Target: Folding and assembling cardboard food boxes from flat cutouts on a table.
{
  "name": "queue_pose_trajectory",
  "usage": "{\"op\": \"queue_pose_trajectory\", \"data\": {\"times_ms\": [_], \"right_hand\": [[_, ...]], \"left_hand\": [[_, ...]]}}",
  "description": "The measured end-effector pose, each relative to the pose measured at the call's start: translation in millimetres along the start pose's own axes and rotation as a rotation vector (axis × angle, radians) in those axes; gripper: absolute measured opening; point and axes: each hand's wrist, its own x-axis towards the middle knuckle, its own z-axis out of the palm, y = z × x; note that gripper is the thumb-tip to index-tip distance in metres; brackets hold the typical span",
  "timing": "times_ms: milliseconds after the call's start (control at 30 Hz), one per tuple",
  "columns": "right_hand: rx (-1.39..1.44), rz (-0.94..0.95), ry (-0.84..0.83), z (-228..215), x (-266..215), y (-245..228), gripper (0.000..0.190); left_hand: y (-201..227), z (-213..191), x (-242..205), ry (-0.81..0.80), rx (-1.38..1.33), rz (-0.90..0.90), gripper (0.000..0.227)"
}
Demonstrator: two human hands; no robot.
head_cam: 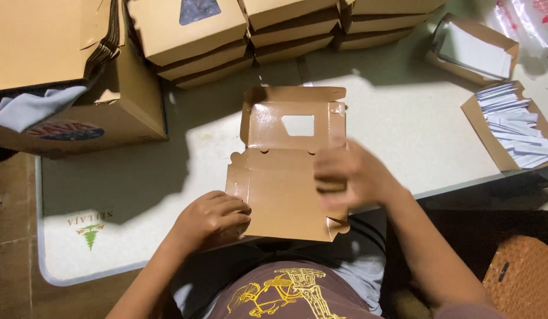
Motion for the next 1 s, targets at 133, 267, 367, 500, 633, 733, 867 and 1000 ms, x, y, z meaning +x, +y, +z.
{"op": "queue_pose_trajectory", "data": {"times_ms": [133,267,367,500,633,733,867,1000], "right_hand": [[0.144,0.063,-0.177,-16.6,-28.9,-37.0,0.085],[0.095,0.176,-0.144,-10.4,-47.9,-45.9,0.069],[0.158,0.202,-0.071,-0.1,-62.0,-42.9,0.056],[0.172,0.272,-0.021,2.6,-61.9,-51.0,0.061],[0.151,0.436,0.074,23.3,-68.0,-48.7,0.03],[0.18,0.651,0.106,27.6,-64.6,-51.2,0.028],[0.016,0.689,-0.005,28.6,-57.3,-54.2,0.032],[-0.016,0.648,-0.033,30.5,-60.9,-52.2,0.032]], "left_hand": [[-1.7,8.3,-7.9,0.009,-0.049,0.0,0.022],[1.8,2.7,-1.9,0.004,-0.136,-0.106,0.024],[7.5,6.3,4.7,0.026,-0.133,-0.24,0.021],[13.6,6.8,18.2,0.059,-0.169,-0.473,0.023],[10.5,15.2,27.8,0.035,-0.038,-0.504,0.021],[10.2,16.3,32.2,0.009,0.078,-0.54,0.023],[13.2,25.2,33.5,-0.019,0.303,-0.544,0.025],[12.3,22.9,31.8,-0.07,0.268,-0.525,0.026]]}}
